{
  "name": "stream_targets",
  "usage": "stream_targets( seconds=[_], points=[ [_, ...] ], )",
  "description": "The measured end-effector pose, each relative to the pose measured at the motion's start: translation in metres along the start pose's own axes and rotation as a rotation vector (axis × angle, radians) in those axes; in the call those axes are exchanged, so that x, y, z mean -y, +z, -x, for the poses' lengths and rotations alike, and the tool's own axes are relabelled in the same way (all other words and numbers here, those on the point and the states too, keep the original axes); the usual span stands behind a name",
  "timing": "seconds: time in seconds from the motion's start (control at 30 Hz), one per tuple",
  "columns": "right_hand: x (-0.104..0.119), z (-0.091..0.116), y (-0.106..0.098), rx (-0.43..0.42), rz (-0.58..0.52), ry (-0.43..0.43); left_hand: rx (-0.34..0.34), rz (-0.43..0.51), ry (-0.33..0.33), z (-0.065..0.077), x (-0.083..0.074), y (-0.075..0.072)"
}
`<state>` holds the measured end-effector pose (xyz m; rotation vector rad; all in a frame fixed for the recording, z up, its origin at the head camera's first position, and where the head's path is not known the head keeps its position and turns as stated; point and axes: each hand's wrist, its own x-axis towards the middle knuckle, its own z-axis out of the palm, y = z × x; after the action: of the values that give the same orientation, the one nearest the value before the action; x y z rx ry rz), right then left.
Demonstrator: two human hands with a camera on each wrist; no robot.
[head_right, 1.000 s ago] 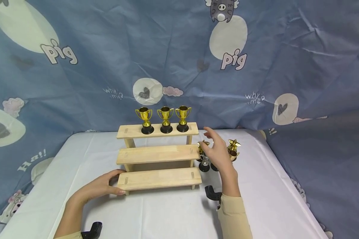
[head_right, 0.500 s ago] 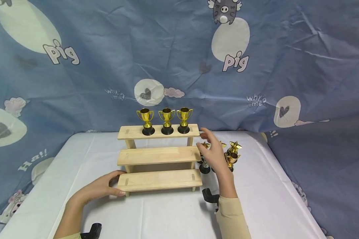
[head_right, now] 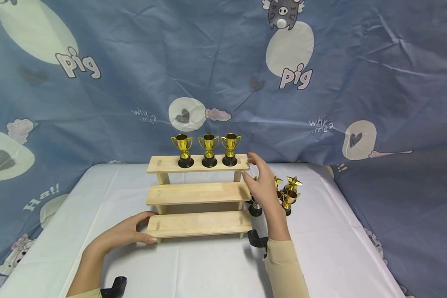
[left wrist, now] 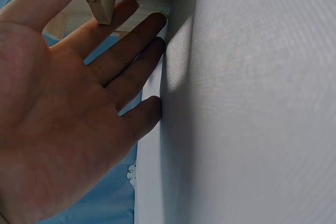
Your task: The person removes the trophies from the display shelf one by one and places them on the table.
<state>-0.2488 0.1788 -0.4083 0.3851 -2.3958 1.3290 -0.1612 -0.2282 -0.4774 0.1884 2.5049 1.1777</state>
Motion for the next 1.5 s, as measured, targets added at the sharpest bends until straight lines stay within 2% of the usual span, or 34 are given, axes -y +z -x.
stream_targets(
  seconds=[0.33,0.53,0.83,1.13,1.5],
  points=[
    [0.008,-0.011,0.003,0.026,-0.019,-0.007,0.004,-0.006,-0.002,0.000,-0.001,-0.002],
    [0.019,-0.023,0.006,0.005,-0.057,-0.054,0.005,-0.004,-0.008,0.000,0.000,-0.003],
    [0.033,-0.036,0.005,-0.004,-0.058,-0.118,0.012,0.007,0.010,-0.002,0.002,0.000],
    [0.036,-0.037,0.007,0.052,-0.026,-0.091,0.008,0.002,0.008,-0.001,0.001,-0.001],
    [0.042,-0.037,0.008,-0.004,-0.040,-0.116,0.005,0.006,0.011,0.001,0.002,-0.002]
  ],
)
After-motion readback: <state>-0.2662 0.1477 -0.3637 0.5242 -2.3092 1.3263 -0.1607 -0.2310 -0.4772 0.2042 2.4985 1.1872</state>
